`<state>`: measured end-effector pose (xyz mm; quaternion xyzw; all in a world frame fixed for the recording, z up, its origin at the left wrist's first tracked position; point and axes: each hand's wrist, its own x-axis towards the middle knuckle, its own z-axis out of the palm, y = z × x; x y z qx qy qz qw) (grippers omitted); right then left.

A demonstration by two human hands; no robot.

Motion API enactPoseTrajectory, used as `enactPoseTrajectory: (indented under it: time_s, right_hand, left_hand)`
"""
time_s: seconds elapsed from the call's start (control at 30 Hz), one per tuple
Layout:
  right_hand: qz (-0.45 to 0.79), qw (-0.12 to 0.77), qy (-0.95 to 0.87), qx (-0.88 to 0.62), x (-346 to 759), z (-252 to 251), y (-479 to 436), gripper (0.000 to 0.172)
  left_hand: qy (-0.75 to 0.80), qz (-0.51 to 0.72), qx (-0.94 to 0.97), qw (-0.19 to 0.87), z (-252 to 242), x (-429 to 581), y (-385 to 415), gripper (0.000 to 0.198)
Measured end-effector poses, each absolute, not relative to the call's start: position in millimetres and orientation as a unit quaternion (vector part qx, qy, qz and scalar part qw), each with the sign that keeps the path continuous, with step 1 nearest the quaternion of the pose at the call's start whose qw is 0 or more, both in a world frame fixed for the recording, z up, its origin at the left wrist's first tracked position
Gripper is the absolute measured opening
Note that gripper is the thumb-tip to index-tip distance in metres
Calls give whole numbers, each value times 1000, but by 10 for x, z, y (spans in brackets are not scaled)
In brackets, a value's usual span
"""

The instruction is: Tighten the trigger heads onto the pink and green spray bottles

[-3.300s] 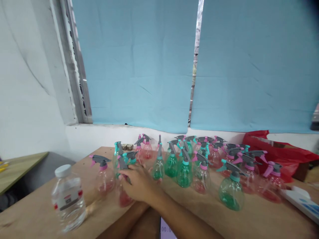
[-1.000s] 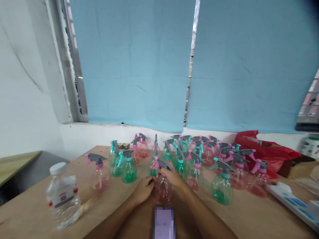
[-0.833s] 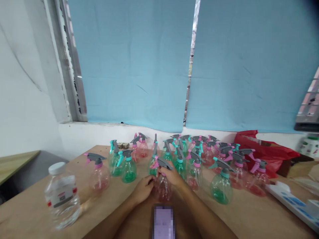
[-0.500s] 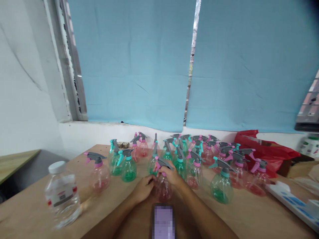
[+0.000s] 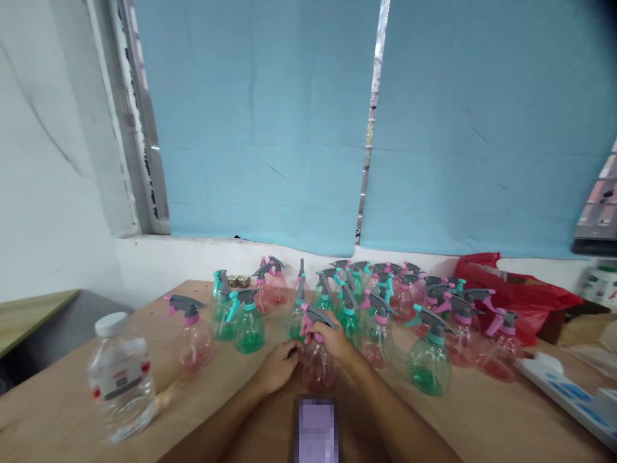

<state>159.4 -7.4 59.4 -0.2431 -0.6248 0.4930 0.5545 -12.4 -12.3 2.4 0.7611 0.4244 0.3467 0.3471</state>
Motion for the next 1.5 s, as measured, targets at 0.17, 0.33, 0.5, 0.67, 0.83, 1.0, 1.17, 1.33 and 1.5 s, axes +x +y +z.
enactPoseTrajectory:
  time_s: [0.17, 0.33, 0.5, 0.67, 0.83, 1.0, 1.17, 1.33, 1.5]
  right_hand:
    - [463, 559, -630, -277, 1613, 577, -65, 21]
    - [429, 564, -644, -289, 1606, 584, -79, 27]
    - [429, 564, -644, -289, 1601, 594, -85, 27]
    - [435, 562, -641, -288, 1603, 620, -96, 24]
    - [480, 564, -619, -261, 1594, 575, -102, 14]
    - [461, 576, -612, -284, 1599, 550, -108, 18]
    - [435, 569, -625, -310, 1617, 588, -81, 25]
    - [429, 569, -630, -309, 1604, 595, -83, 23]
    - [473, 572, -610, -279, 1586, 579, -99, 13]
  left_hand:
    - [423, 349, 764, 340, 44, -117, -140, 21]
    - [424, 354, 763, 337, 78, -110, -166, 20]
    - [426, 350, 762, 339, 56, -113, -151, 19]
    - [424, 350, 766, 334, 27, -122, -128, 18]
    - [421, 339, 772, 334, 42, -125, -136, 22]
    - [432, 332, 776, 319, 31, -125, -130, 22]
    - [427, 335, 775, 322, 28, -121, -137, 20]
    - [423, 342, 774, 324, 22, -124, -136, 20]
    - [422, 331, 779, 326, 22, -130, -130, 20]
